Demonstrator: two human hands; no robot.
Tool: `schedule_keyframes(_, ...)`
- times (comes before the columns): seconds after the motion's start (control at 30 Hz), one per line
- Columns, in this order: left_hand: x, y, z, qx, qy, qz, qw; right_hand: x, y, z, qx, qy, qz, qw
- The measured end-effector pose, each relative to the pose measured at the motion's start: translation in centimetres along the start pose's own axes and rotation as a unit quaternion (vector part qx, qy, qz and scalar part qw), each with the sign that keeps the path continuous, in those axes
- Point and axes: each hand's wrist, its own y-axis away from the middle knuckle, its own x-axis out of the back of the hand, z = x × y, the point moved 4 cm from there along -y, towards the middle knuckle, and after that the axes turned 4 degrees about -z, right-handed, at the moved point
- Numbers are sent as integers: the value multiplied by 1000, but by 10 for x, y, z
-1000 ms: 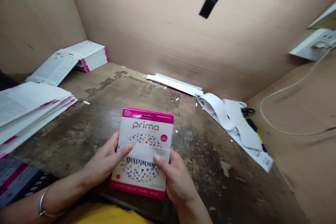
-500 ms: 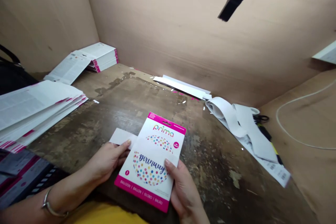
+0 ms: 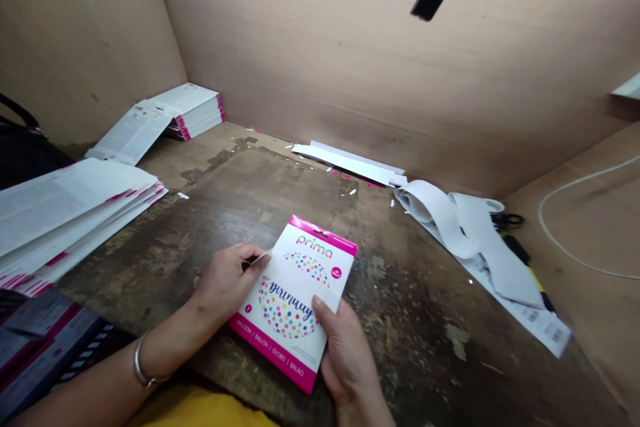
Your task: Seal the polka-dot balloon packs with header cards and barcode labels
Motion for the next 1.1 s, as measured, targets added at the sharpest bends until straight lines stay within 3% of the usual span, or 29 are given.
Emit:
schedule_keyframes(0.13,-14,6,11,-120,-106,-38,986,-2,0,4,-7,37,-23,999)
schedule_keyframes(0.23,-22,10,12,-158,-158,-69,972,-3,3,1,-1,98,-30,995)
schedule_keyframes(0.3,-24,10,12,-169,-189,-86,964,1,8,-7,37,194,-7,980)
schedule_keyframes(0.33,-25,11,13,-174,-205,-94,958,5,12,-14,76,275,29,958)
schedule_keyframes(0.37,-26,11,14,-179,-222,-102,953,9,18,-23,129,375,79,915)
schedule_keyframes(0.43,-27,11,16,-186,-248,-114,944,10,31,-37,233,584,155,762)
schedule_keyframes(0.5,-27,11,17,-193,-257,-113,940,1,38,-34,274,742,116,601)
schedule_keyframes(0.53,-26,11,17,-198,-253,-110,941,-2,38,-27,267,791,69,546)
schedule_keyframes(0.6,-25,11,16,-210,-234,-99,944,-8,36,-12,228,845,-4,484)
schedule_keyframes(0.7,-21,10,13,-224,-194,-80,952,-17,32,2,204,865,-10,459)
schedule_keyframes(0.93,-15,8,9,-197,-161,-67,965,-41,24,9,210,851,-42,480)
schedule_keyframes(1.1,-15,10,10,-229,-164,-92,955,-43,23,11,214,849,-35,482)
